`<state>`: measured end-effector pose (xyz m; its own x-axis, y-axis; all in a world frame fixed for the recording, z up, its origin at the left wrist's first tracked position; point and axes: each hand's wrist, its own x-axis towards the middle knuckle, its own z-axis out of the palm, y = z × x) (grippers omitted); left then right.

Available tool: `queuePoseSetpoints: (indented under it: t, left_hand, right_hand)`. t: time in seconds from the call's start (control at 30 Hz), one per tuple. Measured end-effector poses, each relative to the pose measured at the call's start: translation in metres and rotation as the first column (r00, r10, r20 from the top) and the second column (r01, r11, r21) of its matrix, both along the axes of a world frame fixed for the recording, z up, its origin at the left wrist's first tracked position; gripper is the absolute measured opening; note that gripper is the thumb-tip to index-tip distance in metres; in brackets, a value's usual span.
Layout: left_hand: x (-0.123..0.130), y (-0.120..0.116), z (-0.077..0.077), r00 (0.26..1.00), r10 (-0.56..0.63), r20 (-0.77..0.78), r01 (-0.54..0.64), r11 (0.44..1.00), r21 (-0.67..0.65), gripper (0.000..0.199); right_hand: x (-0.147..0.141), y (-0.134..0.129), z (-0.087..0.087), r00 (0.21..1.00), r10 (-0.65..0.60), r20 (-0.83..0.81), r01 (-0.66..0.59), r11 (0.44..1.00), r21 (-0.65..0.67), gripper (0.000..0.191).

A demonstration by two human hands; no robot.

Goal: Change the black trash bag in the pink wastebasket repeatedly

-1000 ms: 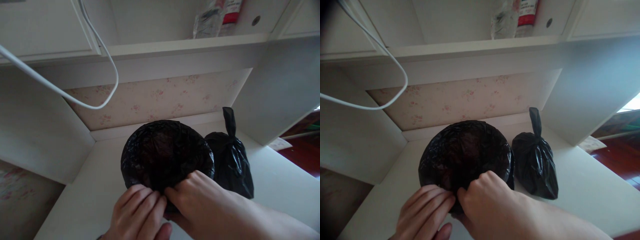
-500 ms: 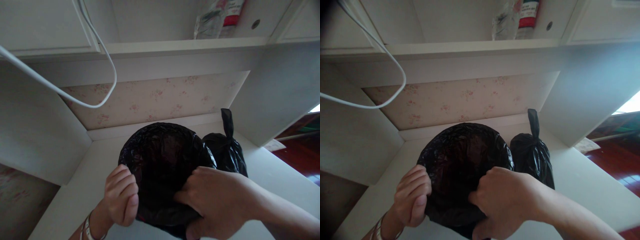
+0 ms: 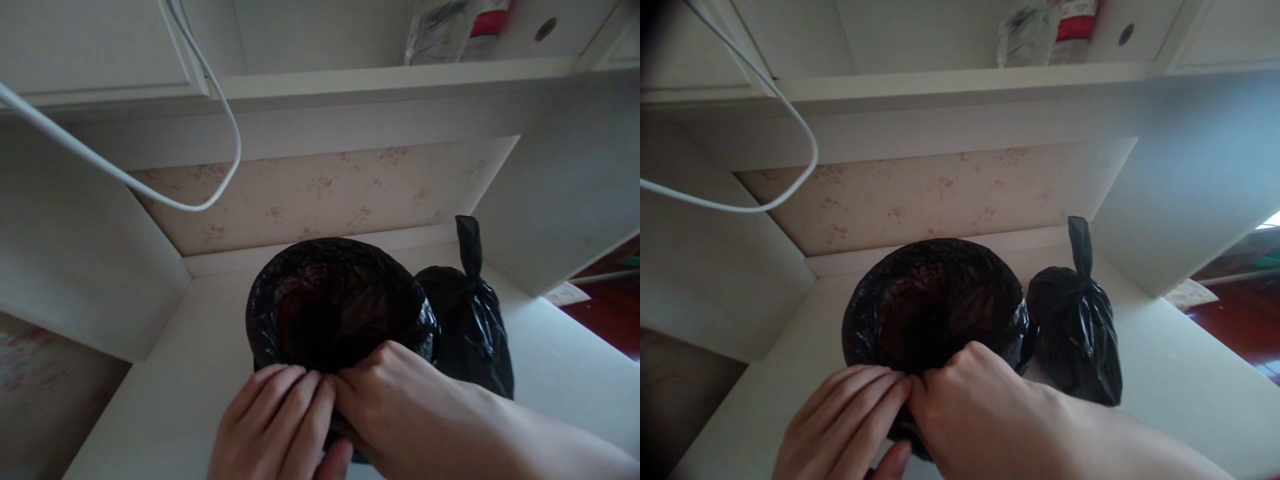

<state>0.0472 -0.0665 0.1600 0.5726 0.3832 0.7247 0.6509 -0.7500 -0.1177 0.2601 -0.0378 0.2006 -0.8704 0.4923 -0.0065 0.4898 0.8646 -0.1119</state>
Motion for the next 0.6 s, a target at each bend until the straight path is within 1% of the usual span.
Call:
queuePoseSetpoints:
  t: [0.07,0.13,0.2,0.23,0.3,0.37,0.4,0.5,0.6]
  left_hand:
    - [0.011,0.000,-0.006,0.998,0.066,0.021,-0.066,0.998,-0.002,0.029]
    - [0.009,0.007,-0.010,0.996,0.090,0.023,-0.090,0.996,-0.001,0.030]
    - [0.000,0.016,-0.012,0.999,0.043,0.017,-0.043,0.999,-0.010,0.029]
    - [-0.005,0.021,-0.013,1.000,0.005,0.011,-0.005,1.000,-0.017,0.029]
    - [-0.014,0.029,-0.014,0.998,-0.057,0.003,0.057,0.998,-0.026,0.030]
    - [-0.020,0.036,-0.015,0.994,-0.104,0.012,0.104,0.994,-0.011,0.031]
    - [-0.022,0.039,-0.017,0.992,-0.123,0.021,0.124,0.992,-0.004,0.032]
    - [-0.028,0.049,-0.022,0.983,-0.176,0.056,0.177,0.984,-0.021,0.031]
    - [-0.042,0.060,-0.023,0.965,-0.234,0.120,0.245,0.965,-0.088,0.028]
  right_hand:
    - [0.001,0.000,0.007,1.000,-0.010,-0.020,0.008,0.997,-0.083,0.013]
    - [0.009,0.004,0.013,0.998,-0.062,-0.029,0.057,0.987,-0.147,0.029]
    - [0.019,0.008,0.017,0.992,-0.123,0.001,0.121,0.978,-0.172,0.045]
    - [0.023,0.010,0.017,0.989,-0.141,0.044,0.146,0.973,-0.176,0.046]
    - [0.026,0.012,0.017,0.977,-0.141,0.162,0.170,0.969,-0.182,0.041]
    - [0.023,0.012,0.017,0.959,-0.100,0.265,0.154,0.969,-0.194,0.036]
    - [0.020,0.012,0.017,0.953,-0.078,0.292,0.142,0.968,-0.205,0.035]
    - [0.017,0.015,0.021,0.960,-0.030,0.277,0.102,0.964,-0.247,0.040]
    - [0.025,0.021,0.023,0.987,-0.010,0.163,0.060,0.951,-0.303,0.044]
